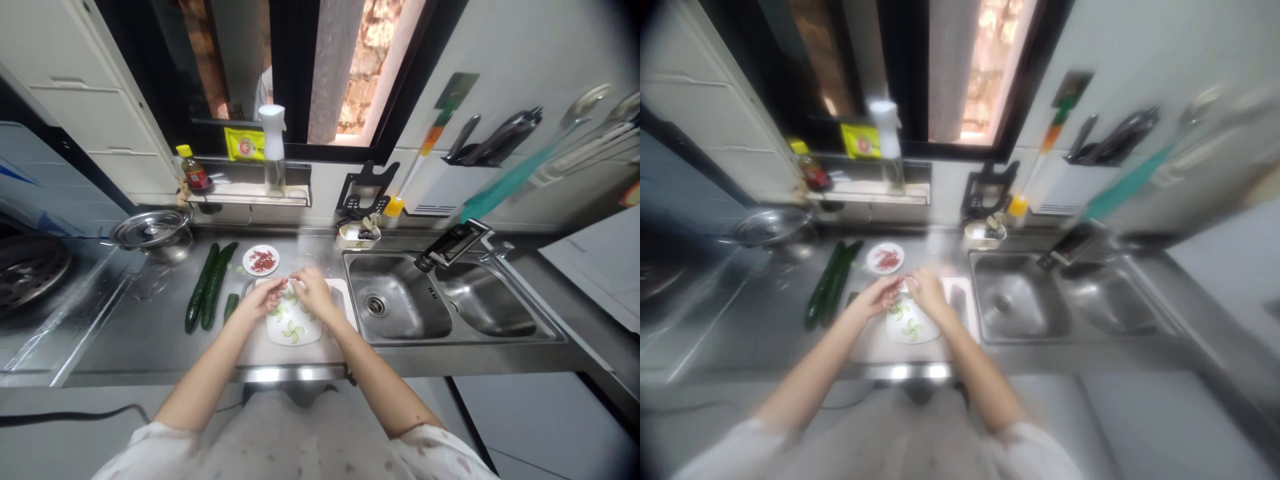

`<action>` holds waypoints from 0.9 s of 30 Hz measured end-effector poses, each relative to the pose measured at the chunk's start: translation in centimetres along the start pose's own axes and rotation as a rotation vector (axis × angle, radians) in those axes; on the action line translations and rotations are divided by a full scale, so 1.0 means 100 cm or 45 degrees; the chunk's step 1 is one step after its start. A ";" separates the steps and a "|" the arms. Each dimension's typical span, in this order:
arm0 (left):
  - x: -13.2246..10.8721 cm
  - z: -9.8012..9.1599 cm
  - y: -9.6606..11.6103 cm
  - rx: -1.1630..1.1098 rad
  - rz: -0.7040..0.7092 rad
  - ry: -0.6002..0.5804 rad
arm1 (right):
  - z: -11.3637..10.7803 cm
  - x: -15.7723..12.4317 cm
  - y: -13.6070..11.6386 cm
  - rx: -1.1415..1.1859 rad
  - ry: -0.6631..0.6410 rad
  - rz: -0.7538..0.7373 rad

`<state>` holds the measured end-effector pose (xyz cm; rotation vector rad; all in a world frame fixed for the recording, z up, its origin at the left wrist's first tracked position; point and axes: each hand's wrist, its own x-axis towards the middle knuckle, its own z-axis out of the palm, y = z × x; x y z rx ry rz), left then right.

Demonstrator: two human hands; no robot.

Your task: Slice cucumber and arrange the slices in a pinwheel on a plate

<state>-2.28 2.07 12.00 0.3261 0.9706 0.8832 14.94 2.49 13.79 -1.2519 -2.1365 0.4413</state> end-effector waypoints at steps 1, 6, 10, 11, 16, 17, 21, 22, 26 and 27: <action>-0.001 0.000 0.000 0.012 -0.008 -0.012 | 0.001 0.001 0.000 -0.019 -0.019 -0.006; 0.001 -0.002 -0.003 0.031 -0.066 -0.060 | 0.004 0.001 0.002 -0.096 -0.100 0.001; 0.005 -0.004 -0.007 -0.030 -0.133 -0.084 | 0.007 -0.001 0.005 -0.156 -0.154 -0.010; 0.006 -0.005 -0.008 -0.040 -0.143 -0.093 | 0.008 -0.001 0.007 -0.167 -0.163 -0.011; 0.014 -0.010 -0.013 0.184 -0.011 -0.024 | 0.012 -0.002 0.015 -0.128 -0.175 0.069; 0.016 -0.012 -0.014 0.309 0.067 0.041 | 0.013 -0.001 0.018 -0.121 -0.183 0.103; 0.030 -0.023 -0.020 0.896 0.450 0.337 | 0.021 0.000 0.031 -0.197 -0.277 0.235; 0.033 -0.026 -0.022 1.019 0.514 0.382 | 0.024 0.000 0.034 -0.229 -0.317 0.250; 0.045 -0.029 -0.032 1.426 0.561 0.485 | 0.040 -0.003 0.047 -0.326 -0.483 0.275; 0.047 -0.028 -0.034 1.513 0.543 0.501 | 0.044 -0.004 0.049 -0.345 -0.518 0.283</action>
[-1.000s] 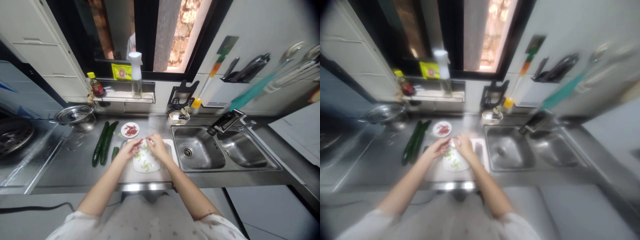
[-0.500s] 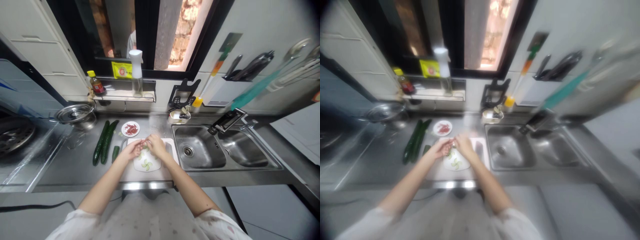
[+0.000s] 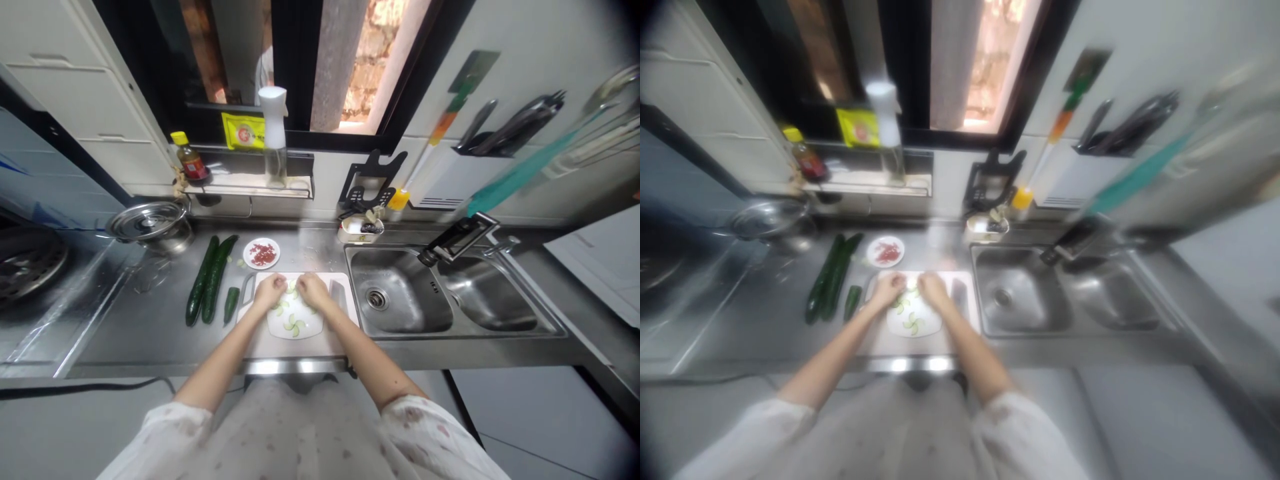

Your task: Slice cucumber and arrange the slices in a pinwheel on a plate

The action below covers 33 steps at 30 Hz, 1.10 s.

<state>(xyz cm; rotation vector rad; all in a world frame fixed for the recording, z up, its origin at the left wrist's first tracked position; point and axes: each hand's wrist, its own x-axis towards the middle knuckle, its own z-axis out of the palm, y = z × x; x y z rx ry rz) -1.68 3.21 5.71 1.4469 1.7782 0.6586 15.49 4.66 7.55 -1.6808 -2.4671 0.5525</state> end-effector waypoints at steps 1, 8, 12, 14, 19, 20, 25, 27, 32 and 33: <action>0.001 0.003 0.000 0.080 -0.002 -0.010 | 0.004 0.001 0.001 -0.022 -0.029 0.007; 0.005 0.019 0.003 0.436 -0.049 -0.037 | 0.018 0.008 -0.003 -0.126 -0.126 0.045; 0.005 0.025 0.003 0.517 -0.029 -0.051 | 0.021 0.010 -0.003 -0.148 -0.146 0.056; 0.005 0.028 0.003 0.532 0.000 -0.059 | 0.022 0.010 -0.002 -0.153 -0.146 0.054; 0.005 0.032 0.007 0.553 0.007 -0.072 | 0.024 0.011 -0.002 -0.169 -0.133 0.039; 0.006 0.032 0.007 0.560 0.010 -0.067 | 0.024 0.011 -0.002 -0.170 -0.129 0.035; 0.006 0.033 0.008 0.599 0.035 -0.060 | 0.026 0.012 -0.003 -0.186 -0.122 0.048; 0.006 0.033 0.008 0.613 0.043 -0.062 | 0.026 0.012 -0.004 -0.191 -0.123 0.065; 0.006 0.033 0.009 0.615 0.033 -0.049 | 0.026 0.012 -0.002 -0.169 -0.130 0.115; 0.006 0.033 0.010 0.609 0.027 -0.047 | 0.025 0.012 -0.002 -0.166 -0.129 0.120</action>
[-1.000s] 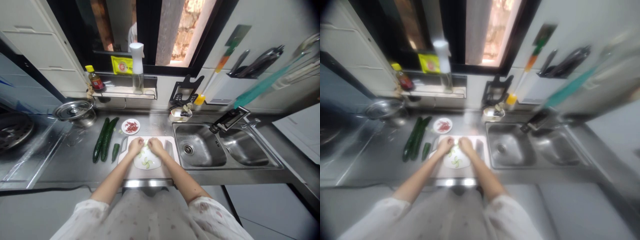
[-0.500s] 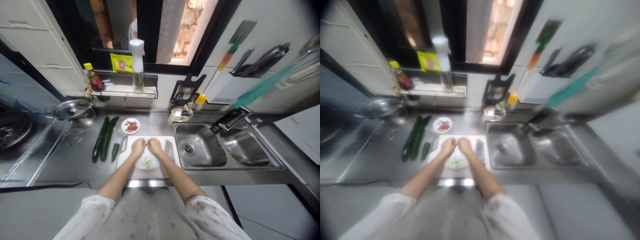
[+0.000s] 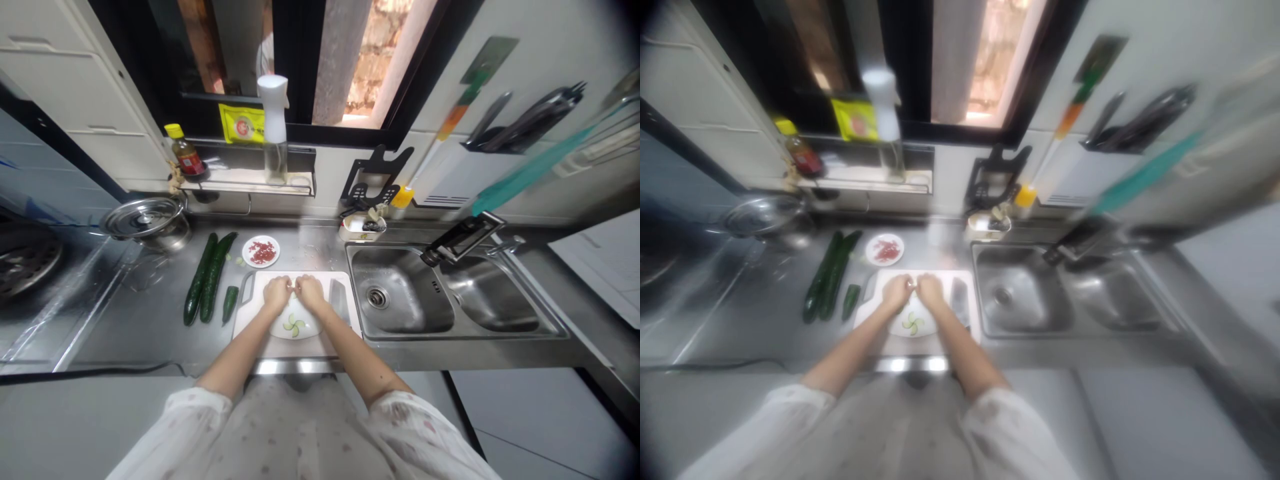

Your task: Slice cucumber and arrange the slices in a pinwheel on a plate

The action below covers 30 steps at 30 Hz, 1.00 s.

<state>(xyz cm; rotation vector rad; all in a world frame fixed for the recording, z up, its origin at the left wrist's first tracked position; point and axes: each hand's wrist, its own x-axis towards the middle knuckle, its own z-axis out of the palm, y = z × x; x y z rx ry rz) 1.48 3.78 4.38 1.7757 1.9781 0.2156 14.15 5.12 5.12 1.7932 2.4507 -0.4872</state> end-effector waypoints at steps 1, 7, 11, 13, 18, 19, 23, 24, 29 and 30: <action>0.000 0.000 0.000 -0.006 -0.001 -0.001 | -0.001 -0.001 0.001 0.001 0.002 0.002; -0.002 0.000 -0.002 -0.038 0.014 0.023 | -0.005 -0.004 0.005 0.010 0.053 0.003; -0.002 0.001 -0.004 -0.025 -0.015 0.037 | -0.006 -0.003 0.004 0.027 0.059 0.010; -0.002 0.001 -0.003 -0.017 -0.027 0.032 | -0.006 -0.003 0.002 0.028 0.047 0.022; -0.002 0.000 -0.001 -0.014 -0.023 0.038 | -0.007 -0.003 -0.002 0.038 0.035 0.039; -0.002 -0.001 -0.001 -0.014 -0.021 0.043 | -0.008 -0.003 -0.002 0.040 0.039 0.042; -0.002 -0.003 -0.006 -0.015 -0.031 0.073 | -0.009 -0.008 0.000 0.082 0.104 0.046; -0.002 -0.004 -0.008 -0.020 -0.037 0.081 | -0.009 -0.010 0.001 0.103 0.135 0.044; -0.002 -0.010 -0.018 -0.058 -0.091 0.116 | -0.005 -0.032 0.002 0.253 0.290 0.035; -0.003 -0.011 -0.020 -0.069 -0.104 0.119 | -0.003 -0.037 0.002 0.290 0.319 0.028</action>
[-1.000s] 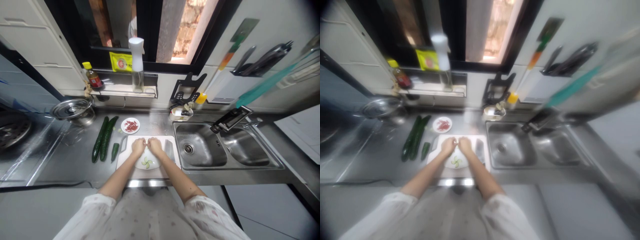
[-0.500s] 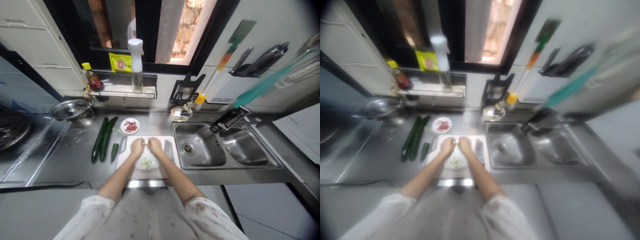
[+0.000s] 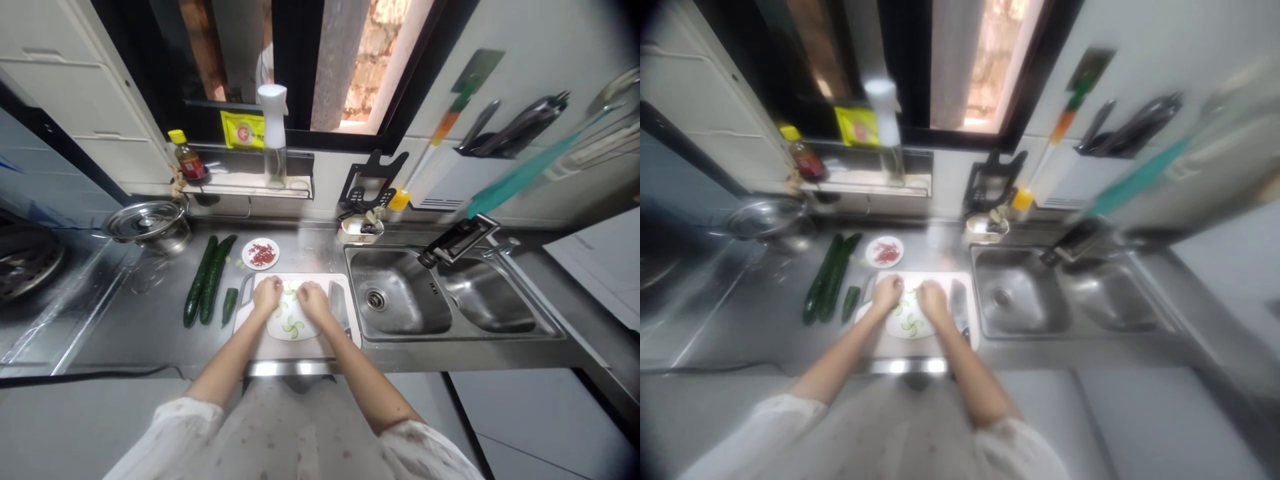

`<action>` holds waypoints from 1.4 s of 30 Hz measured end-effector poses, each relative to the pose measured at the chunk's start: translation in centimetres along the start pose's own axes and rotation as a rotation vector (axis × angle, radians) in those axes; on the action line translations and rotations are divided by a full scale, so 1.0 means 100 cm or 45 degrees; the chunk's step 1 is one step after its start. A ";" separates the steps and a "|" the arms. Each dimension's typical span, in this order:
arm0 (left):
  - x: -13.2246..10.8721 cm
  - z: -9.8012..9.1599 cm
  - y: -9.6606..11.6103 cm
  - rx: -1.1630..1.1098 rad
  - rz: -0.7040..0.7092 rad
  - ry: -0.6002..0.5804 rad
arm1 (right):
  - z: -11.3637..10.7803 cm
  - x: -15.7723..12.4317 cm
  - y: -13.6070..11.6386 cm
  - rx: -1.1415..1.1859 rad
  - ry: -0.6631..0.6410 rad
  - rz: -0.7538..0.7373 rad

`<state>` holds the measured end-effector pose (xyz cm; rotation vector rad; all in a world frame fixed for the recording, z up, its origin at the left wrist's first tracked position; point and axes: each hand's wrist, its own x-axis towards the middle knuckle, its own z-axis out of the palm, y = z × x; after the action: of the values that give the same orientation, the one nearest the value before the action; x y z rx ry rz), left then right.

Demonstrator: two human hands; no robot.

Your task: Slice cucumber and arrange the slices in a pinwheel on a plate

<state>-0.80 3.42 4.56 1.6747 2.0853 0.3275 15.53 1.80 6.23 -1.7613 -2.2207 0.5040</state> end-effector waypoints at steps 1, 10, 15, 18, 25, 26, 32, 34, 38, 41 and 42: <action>0.000 -0.002 -0.002 -0.012 -0.013 0.005 | 0.001 -0.006 0.000 0.039 0.027 -0.009; 0.022 -0.026 -0.035 -0.164 -0.210 0.137 | -0.005 -0.055 0.009 0.385 0.190 -0.026; 0.055 -0.037 -0.057 -0.257 -0.343 0.216 | -0.007 -0.065 0.012 0.440 0.239 -0.046; 0.070 -0.042 -0.064 -0.145 -0.347 0.218 | -0.007 -0.067 0.013 0.476 0.255 -0.040; 0.094 -0.047 -0.067 0.146 -0.238 0.124 | -0.007 -0.073 0.016 0.501 0.243 0.025; 0.097 -0.047 -0.068 0.182 -0.219 0.112 | -0.006 -0.074 0.016 0.506 0.246 0.029; 0.110 -0.042 -0.069 0.363 -0.093 0.048 | -0.003 -0.076 0.019 0.517 0.230 0.058; 0.112 -0.042 -0.068 0.407 -0.081 0.024 | -0.004 -0.076 0.019 0.514 0.213 0.066; 0.112 -0.042 -0.065 0.448 -0.093 0.002 | -0.007 -0.076 0.017 0.526 0.209 0.063; 0.111 -0.044 -0.063 0.453 -0.094 -0.018 | -0.008 -0.076 0.014 0.532 0.208 0.057; 0.111 -0.044 -0.063 0.455 -0.097 -0.025 | -0.008 -0.076 0.014 0.529 0.205 0.052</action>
<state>-10.16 13.04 3.47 1.7745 2.2875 -0.0928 18.85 -5.28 6.49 -1.5683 -1.8147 0.7425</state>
